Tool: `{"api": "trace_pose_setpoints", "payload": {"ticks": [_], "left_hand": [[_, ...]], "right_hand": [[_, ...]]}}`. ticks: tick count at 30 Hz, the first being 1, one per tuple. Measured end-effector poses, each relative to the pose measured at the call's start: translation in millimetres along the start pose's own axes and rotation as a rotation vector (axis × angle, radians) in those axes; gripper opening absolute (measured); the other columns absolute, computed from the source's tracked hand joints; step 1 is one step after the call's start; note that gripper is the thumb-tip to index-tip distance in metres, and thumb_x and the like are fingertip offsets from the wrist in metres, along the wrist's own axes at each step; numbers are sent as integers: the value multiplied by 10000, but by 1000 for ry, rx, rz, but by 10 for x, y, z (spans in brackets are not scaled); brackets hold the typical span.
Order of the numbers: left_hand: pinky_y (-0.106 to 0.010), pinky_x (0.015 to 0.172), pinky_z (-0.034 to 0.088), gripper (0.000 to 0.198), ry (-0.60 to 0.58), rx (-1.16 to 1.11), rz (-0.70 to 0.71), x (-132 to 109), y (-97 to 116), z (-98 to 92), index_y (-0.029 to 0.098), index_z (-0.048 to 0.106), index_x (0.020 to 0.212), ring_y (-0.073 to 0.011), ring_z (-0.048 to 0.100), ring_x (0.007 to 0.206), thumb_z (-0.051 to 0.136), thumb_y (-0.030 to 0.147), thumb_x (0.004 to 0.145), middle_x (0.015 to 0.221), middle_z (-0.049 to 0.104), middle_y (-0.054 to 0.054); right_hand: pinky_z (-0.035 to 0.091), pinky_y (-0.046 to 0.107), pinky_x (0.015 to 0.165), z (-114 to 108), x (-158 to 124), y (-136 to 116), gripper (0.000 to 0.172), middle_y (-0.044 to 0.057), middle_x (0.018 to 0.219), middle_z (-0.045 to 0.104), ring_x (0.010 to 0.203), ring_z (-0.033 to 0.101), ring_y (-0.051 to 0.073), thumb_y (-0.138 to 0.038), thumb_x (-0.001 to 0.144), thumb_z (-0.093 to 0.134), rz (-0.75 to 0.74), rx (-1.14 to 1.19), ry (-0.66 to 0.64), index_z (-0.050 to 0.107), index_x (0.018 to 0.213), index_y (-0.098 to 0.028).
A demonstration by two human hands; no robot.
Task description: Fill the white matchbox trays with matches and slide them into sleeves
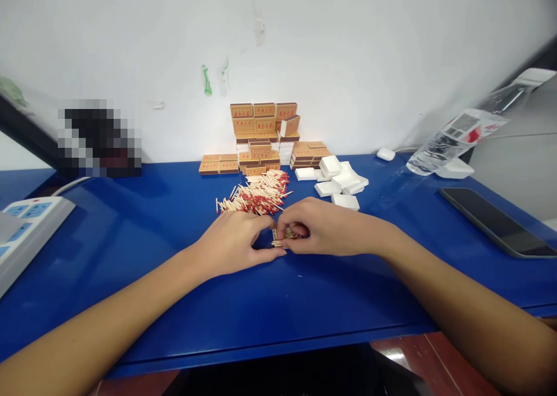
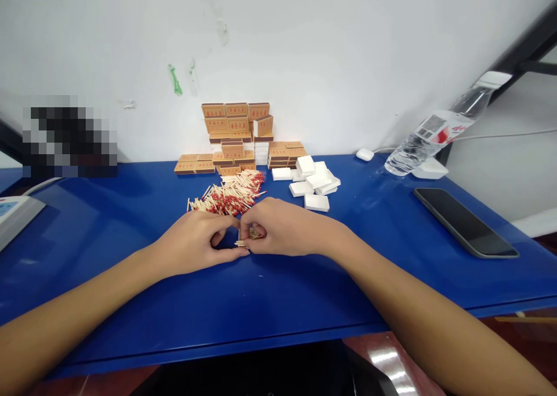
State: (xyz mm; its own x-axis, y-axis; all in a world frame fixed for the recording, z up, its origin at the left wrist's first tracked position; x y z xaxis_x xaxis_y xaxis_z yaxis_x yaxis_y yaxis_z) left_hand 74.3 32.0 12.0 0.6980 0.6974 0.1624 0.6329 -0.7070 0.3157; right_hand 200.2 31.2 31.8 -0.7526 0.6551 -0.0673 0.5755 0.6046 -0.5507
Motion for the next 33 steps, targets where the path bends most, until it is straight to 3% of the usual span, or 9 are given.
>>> {"api": "trace_pose_setpoints", "payload": {"ticks": [6, 16, 24, 33], "left_hand": [[-267, 527, 307, 363, 5, -1, -1, 4, -8, 11, 200, 713, 936, -139, 554, 556, 690, 560, 894, 635, 614, 25], [-258, 538, 297, 378, 7, -3, -1, -2, -7, 12, 203, 696, 925, -131, 544, 555, 683, 580, 895, 638, 614, 28], [-259, 525, 288, 321, 10, 0, -5, 6, -3, -1, 196, 690, 875, -131, 540, 544, 701, 517, 882, 617, 599, 27], [-264, 529, 295, 360, 8, 3, 3, 8, -8, 19, 208, 715, 946, -132, 545, 549, 693, 563, 892, 630, 608, 31]], "right_hand": [[351, 269, 617, -19, 1, -29, 112, -40, 686, 599, 621, 504, 107, -164, 839, 669, 16, -99, 9, 618, 743, -189], [349, 269, 638, -80, -42, 39, 65, -7, 784, 678, 687, 544, 125, -239, 893, 684, 5, -142, 85, 731, 899, -196], [347, 266, 647, 11, 20, -41, 96, -24, 744, 639, 657, 502, 110, -175, 865, 688, 14, -79, 73, 663, 773, -185], [341, 277, 648, -20, -23, -16, 54, -2, 776, 658, 688, 526, 130, -192, 870, 687, 32, -124, 69, 679, 816, -193]]}}
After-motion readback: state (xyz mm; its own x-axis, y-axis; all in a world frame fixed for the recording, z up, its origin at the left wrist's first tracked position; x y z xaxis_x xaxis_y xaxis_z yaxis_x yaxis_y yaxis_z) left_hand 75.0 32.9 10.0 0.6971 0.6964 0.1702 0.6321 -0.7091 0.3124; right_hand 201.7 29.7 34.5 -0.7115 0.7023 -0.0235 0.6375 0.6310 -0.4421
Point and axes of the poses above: each hand's wrist, its own x-axis towards the middle knuckle, its own z-axis out of the palm, y = z × x, the point moved 7 cm from there along x, towards the middle knuckle
